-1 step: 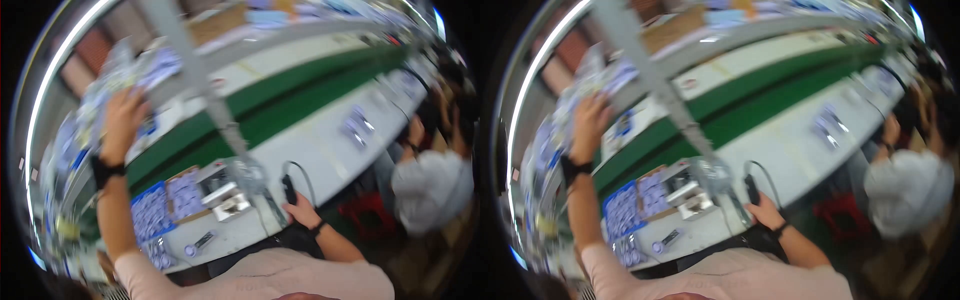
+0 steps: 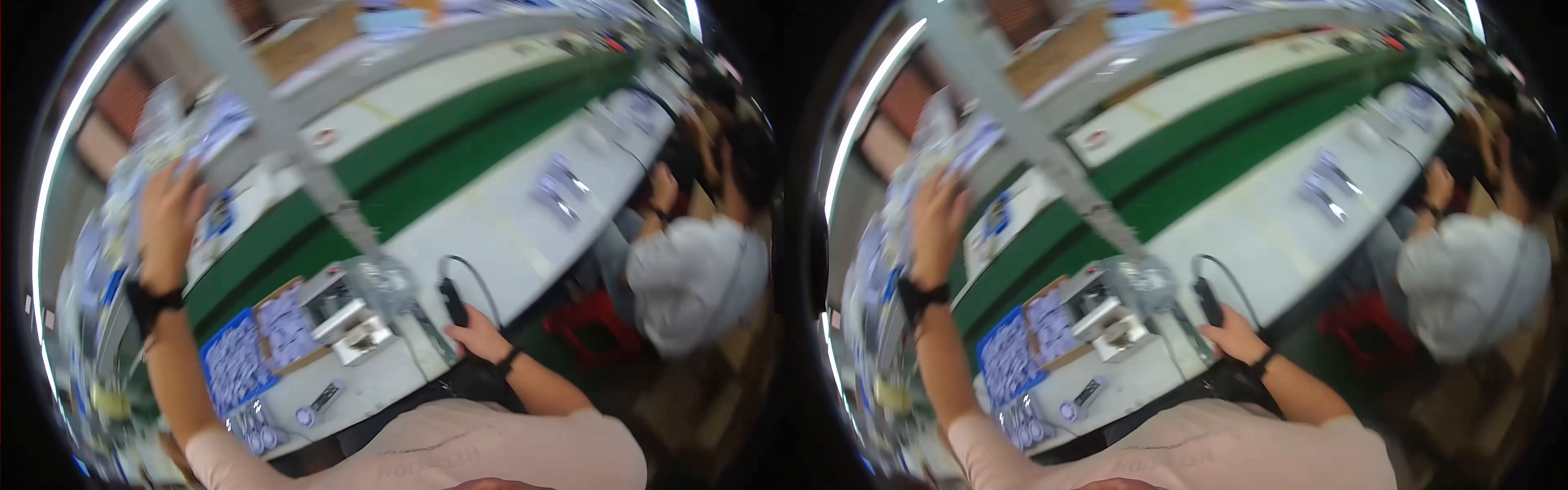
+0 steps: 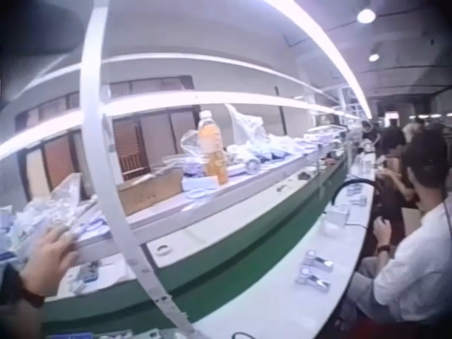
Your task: Use an electric screwdriver to assemble small components at a factory workstation.
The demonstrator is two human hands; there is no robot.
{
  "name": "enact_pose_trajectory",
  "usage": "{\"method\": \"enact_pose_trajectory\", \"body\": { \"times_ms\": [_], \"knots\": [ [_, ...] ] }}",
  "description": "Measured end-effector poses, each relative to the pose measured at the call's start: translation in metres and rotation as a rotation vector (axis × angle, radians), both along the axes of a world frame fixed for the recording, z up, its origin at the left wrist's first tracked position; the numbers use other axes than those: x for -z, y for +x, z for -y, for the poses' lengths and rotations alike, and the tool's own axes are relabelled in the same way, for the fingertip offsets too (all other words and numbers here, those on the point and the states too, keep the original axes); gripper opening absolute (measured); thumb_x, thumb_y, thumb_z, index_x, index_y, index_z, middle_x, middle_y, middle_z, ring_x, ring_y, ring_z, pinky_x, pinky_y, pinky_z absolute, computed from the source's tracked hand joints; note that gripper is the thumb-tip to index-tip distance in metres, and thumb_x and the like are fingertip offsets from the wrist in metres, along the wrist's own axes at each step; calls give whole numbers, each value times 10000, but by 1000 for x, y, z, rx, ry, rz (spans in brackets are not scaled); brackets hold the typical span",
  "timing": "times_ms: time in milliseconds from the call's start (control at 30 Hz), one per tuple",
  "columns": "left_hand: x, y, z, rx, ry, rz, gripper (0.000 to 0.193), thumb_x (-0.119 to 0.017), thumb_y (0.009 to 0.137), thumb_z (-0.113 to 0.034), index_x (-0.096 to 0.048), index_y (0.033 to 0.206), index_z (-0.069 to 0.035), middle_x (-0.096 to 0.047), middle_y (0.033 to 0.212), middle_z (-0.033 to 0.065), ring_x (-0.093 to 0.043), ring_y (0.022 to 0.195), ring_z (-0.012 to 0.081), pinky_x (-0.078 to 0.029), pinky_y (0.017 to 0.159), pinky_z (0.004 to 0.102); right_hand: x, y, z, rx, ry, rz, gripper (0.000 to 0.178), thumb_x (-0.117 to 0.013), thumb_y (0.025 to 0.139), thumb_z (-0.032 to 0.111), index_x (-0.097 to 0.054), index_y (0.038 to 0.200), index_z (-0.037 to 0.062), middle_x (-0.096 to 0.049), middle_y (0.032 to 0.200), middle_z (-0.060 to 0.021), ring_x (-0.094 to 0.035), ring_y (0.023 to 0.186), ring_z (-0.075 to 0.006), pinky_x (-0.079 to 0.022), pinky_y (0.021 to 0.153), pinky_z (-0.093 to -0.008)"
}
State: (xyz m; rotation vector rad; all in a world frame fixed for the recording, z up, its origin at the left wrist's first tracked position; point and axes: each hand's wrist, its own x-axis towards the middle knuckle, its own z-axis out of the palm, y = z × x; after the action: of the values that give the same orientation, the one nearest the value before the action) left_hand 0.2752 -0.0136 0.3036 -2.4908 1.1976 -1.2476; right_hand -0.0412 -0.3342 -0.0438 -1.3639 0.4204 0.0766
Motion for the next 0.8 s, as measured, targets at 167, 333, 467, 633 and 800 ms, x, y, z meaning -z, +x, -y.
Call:
{"method": "enact_pose_trajectory", "body": {
  "times_ms": [167, 333, 467, 633, 800],
  "knots": [
    [-11, 10, -8, -29, 70, 62, 385, -664, 1023, -191, -678, 1396, -98, -622, 1454, 156, -580, 1314, 371, -417, 1145, 466, -6, 3, 1, 3, -8, -65, 461, -775, 919, 235, -559, 1260, 12, -609, 763, -36, -614, 550, -126, -510, 514, -302],
    [-14, 15, 1, -13, 60, 19, 383, -641, 1047, -200, -664, 1413, -93, -618, 1468, 154, -565, 1349, 368, -400, 1163, 456, -15, -13, 18, 44, 36, 23, 489, -797, 902, 245, -565, 1259, 4, -618, 772, -38, -612, 563, -121, -519, 531, -295],
    [-11, 0, -15, -13, 74, 26, 378, -634, 1057, -207, -664, 1415, -92, -618, 1470, 156, -561, 1360, 366, -400, 1163, 445, -37, -34, 91, 307, -317, -20, 421, -833, 874, 205, -593, 1155, 3, -650, 828, -43, -630, 600, -116, -521, 542, -291],
    [-1, -28, -47, -72, 56, 62, 384, -686, 1024, -171, -678, 1400, -95, -621, 1458, 168, -571, 1346, 366, -416, 1149, 436, -23, 7, 243, 669, -857, -148, 565, -790, 829, 211, -578, 1289, -37, -668, 753, -114, -652, 603, -215, -538, 553, -391],
    [27, -124, -4, 167, -118, -77, 357, -794, 887, -81, -750, 1241, -71, -688, 1320, 158, -647, 1203, 356, -499, 1034, 431, 69, -10, 382, 774, -1213, -325, 558, -704, 850, 216, -573, 1331, -36, -707, 1217, -308, -677, 1157, -478, -538, 992, -519]
  ]
}}
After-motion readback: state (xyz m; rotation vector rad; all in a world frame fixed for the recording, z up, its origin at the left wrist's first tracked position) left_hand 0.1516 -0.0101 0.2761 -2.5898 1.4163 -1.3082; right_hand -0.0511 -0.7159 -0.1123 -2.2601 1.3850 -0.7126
